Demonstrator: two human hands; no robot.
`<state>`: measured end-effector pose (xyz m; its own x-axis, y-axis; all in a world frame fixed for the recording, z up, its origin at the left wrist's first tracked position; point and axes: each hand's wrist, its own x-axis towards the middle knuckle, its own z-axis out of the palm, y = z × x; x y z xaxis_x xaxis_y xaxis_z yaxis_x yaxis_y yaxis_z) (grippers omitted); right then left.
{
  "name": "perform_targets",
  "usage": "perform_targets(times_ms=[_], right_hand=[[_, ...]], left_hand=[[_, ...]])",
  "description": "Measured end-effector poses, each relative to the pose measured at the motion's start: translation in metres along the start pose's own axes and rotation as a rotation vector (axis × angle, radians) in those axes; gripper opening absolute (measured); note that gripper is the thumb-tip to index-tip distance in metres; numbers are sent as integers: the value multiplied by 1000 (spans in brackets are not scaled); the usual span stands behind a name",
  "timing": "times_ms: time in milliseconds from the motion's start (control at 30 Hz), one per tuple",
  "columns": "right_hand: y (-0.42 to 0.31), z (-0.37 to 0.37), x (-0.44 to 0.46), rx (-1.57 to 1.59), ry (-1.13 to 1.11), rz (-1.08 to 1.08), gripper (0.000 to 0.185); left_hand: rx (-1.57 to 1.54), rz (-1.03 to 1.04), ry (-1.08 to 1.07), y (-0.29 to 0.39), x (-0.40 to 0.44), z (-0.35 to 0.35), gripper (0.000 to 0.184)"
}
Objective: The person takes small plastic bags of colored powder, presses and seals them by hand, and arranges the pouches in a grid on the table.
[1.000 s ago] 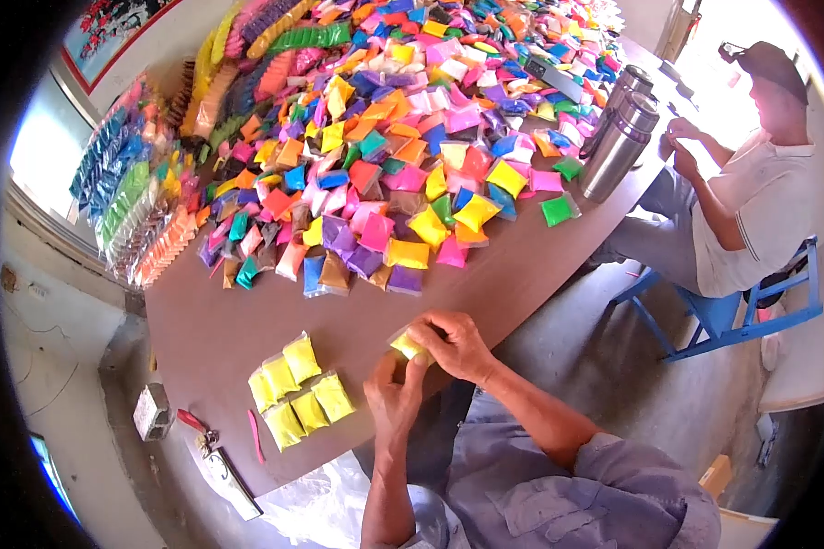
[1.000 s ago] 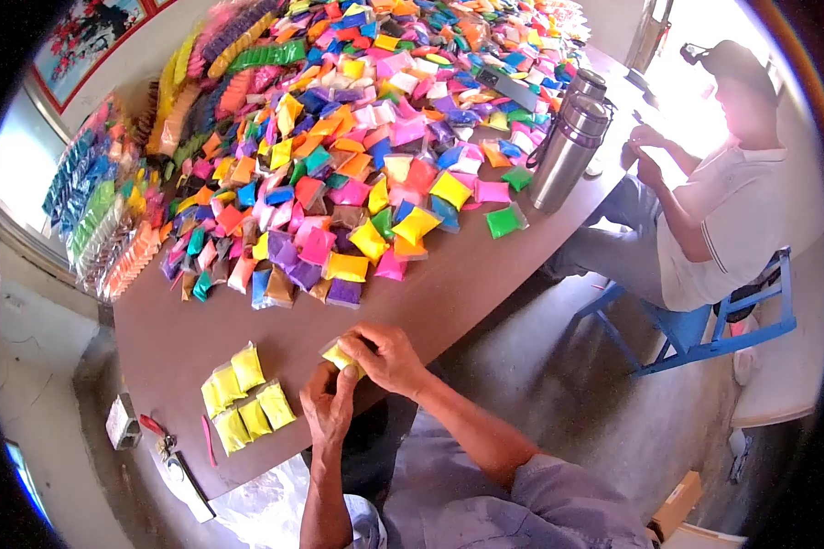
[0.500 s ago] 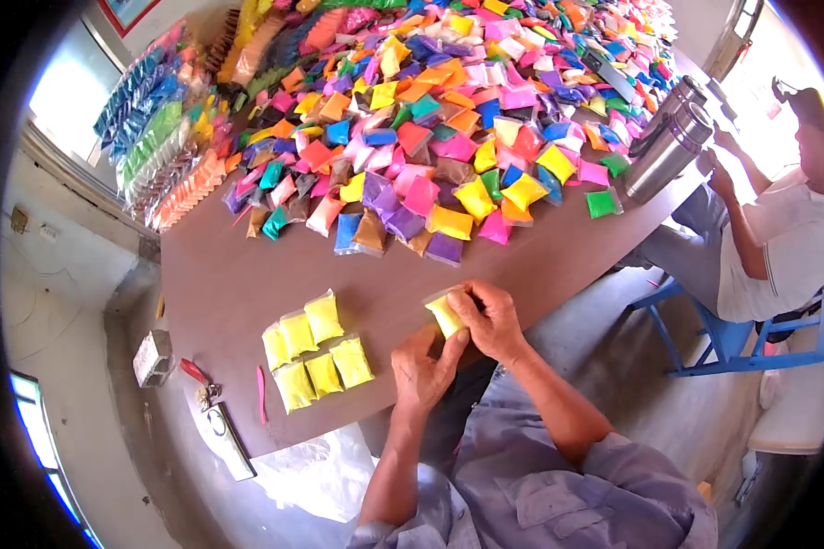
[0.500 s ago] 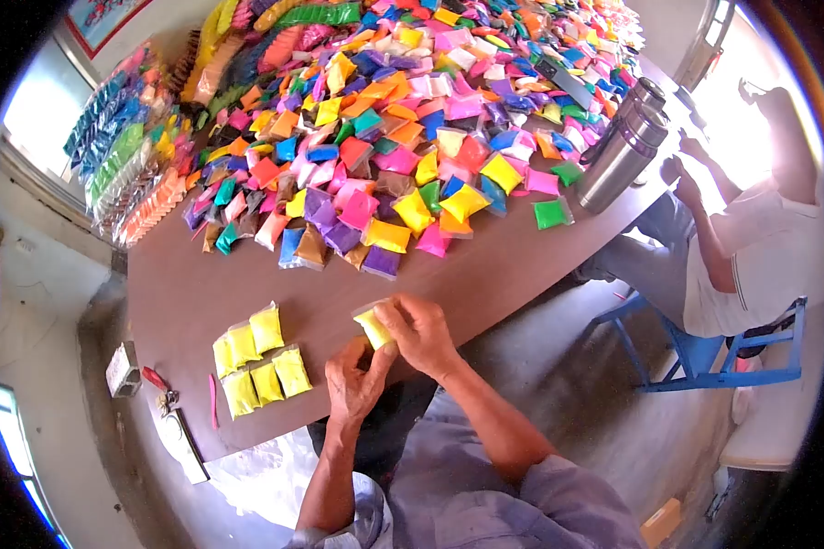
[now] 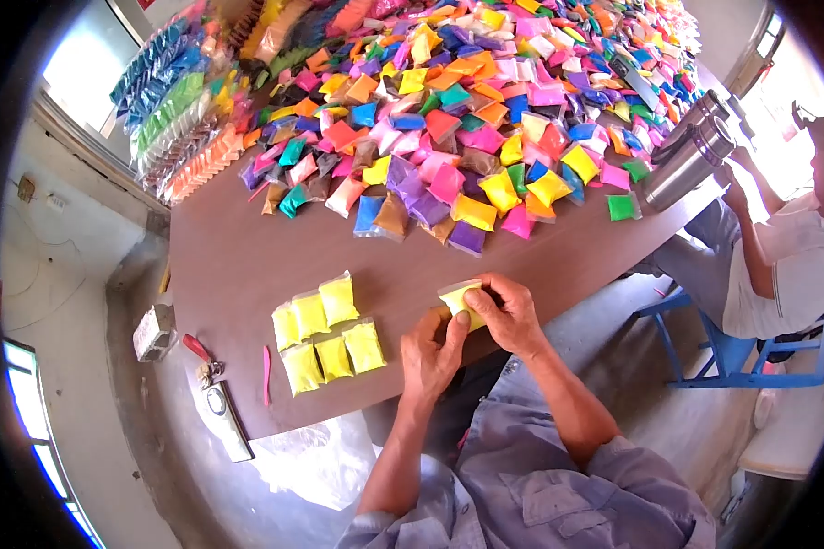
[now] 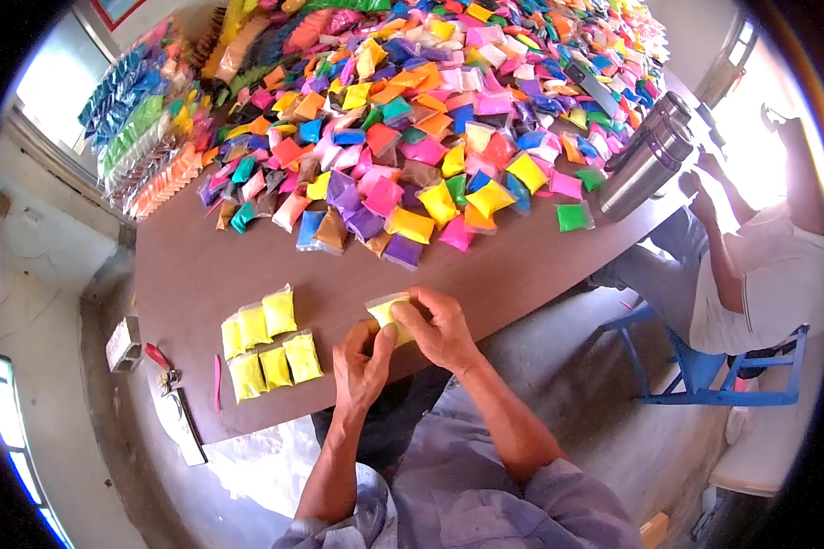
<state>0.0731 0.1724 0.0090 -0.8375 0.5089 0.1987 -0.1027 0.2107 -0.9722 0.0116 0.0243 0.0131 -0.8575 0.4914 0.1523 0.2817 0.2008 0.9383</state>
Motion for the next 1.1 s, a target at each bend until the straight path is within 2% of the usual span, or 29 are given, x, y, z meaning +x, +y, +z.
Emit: perform_targets(times_ms=[133,233,333,400,433,533,633,733,833,900,1100], right_hand=[[2,3,3,-43,-46,-25,25],[5,2,2,-28,-80,45,25],[2,1,2,-50,-33,-4,24],[1,1,2,-61,10,-28,23],[5,1,1,-86,-4,-81,22],[1,2,3,-90,-54,-63,20],[5,3,4,-133,-94,-124,17],[5,2,4,-123,-107,-88,15],[5,0,2,-78,-77,-29,15],[6,0,3,-85,-91,-61,15],[2,5,4,-148,-102,-144,15]], left_hand=[[57,-32,-6,-3,-2,-6,33],[62,35,36,-9,-4,-4,33],[44,63,50,-4,-2,0,32],[-33,2,15,5,-1,0,33],[-33,1,17,3,-1,-1,33],[15,-34,25,-2,-1,-1,35],[-35,-13,68,-7,-3,-3,35],[-40,45,93,-7,-3,-3,37],[-14,28,50,3,-1,-5,34],[-118,-49,34,5,0,-3,29],[-103,39,114,-9,-2,-1,23]])
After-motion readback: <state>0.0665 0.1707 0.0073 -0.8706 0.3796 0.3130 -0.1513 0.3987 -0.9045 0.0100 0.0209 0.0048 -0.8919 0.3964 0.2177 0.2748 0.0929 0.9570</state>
